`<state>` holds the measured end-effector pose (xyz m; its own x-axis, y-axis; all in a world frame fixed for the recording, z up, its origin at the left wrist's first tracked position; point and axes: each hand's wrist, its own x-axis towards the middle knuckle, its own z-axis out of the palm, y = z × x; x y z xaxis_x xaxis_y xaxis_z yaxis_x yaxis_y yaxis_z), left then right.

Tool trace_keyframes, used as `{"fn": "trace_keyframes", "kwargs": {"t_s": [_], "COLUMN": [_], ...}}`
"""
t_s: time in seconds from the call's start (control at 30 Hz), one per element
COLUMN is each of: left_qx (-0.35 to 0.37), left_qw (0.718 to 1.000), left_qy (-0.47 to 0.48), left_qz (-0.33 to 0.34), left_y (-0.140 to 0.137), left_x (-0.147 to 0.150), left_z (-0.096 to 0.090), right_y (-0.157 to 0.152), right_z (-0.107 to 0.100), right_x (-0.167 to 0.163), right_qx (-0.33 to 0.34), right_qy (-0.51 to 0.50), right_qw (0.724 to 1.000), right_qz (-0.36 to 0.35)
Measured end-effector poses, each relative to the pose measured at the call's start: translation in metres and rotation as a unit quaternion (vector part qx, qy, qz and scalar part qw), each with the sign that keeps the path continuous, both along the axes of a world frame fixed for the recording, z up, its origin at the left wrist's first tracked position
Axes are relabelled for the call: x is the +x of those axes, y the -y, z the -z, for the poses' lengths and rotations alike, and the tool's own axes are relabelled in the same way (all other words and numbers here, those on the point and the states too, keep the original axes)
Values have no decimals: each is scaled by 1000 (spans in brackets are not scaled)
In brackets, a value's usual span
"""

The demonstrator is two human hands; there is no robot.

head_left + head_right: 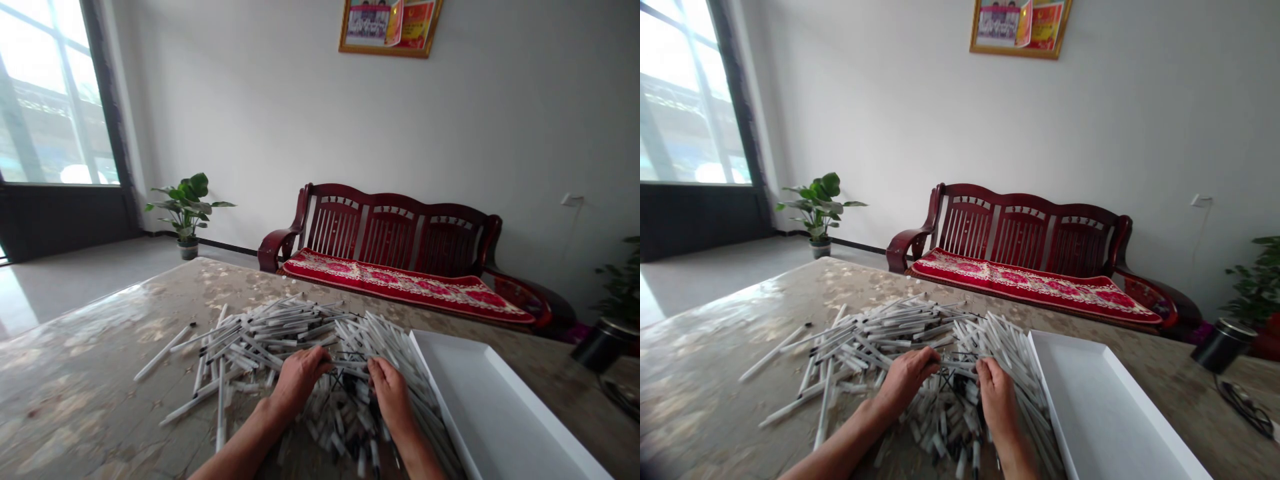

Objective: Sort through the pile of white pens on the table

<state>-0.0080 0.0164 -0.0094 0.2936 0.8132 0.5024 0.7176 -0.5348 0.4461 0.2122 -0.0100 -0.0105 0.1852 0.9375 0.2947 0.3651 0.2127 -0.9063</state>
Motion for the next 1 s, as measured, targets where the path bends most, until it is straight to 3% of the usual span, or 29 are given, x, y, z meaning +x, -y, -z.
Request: {"fn": "trace_keyframes", "kwargs": {"t_s": [0.2, 0.4, 0.77, 1.0], "left_qx": [-15, -13, -5, -2], "left_qw": [1000, 1000, 1000, 999], "left_qy": [15, 14, 24, 47], "left_qz": [-12, -10, -7, -5], "left_y": [1, 1, 3, 4], "left_x": [-1, -1, -3, -1], "left_z": [-2, -4, -6, -4], "right_y": [-1, -3, -1, 1], "right_z": [-3, 2, 3, -1], "right_x": [-1, -1, -1, -4], "right_qx": [24, -20, 10, -53], "right_qy": [-45, -39, -51, -127], "right_qw": [999, 999, 998, 990], "right_qz": [-17, -6, -17, -16]}}
